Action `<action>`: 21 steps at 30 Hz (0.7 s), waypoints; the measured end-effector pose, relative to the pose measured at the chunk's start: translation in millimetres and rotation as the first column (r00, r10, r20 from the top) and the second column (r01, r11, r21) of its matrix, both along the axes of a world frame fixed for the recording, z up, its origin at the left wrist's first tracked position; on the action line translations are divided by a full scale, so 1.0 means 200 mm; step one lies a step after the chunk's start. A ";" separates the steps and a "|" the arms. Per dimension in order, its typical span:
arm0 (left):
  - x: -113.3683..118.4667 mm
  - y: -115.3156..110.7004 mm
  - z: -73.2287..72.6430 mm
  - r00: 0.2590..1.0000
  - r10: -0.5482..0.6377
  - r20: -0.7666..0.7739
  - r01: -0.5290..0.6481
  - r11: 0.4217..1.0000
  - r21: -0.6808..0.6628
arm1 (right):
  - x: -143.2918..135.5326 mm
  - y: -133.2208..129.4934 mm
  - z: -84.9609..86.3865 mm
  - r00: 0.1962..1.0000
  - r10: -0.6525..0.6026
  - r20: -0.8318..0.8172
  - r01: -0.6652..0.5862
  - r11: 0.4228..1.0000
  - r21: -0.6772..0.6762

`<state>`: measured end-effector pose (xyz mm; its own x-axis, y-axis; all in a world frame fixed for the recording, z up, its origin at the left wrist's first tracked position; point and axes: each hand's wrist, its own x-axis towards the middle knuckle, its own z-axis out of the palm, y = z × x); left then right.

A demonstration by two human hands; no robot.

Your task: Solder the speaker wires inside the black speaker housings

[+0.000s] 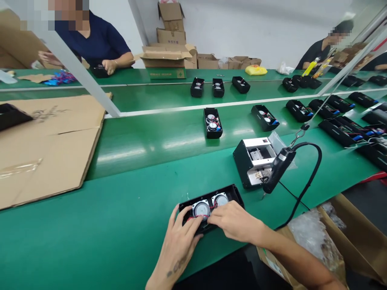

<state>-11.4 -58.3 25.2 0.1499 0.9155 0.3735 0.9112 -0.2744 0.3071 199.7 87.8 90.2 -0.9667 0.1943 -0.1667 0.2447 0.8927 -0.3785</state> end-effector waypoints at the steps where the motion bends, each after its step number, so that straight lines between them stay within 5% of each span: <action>1: 0.01 0.00 -0.01 1.000 0.002 0.002 -0.002 1.000 0.000 | 0.00 0.00 0.00 1.000 0.002 0.012 -0.002 1.000 0.022; 5: 0.04 0.01 -0.01 1.000 -0.011 0.009 0.011 1.000 -0.010 | 0.00 0.00 0.00 0.998 0.029 0.049 -0.031 0.998 0.046; 12: 0.06 0.02 0.00 1.000 -0.025 0.009 0.026 0.999 -0.031 | -0.01 0.01 0.00 0.999 0.045 0.002 -0.045 0.992 -0.117; 21: 0.09 0.01 -0.01 0.996 -0.043 0.072 0.041 0.999 0.031 | 0.05 -0.11 -0.20 0.989 0.062 -0.131 -0.050 0.995 0.091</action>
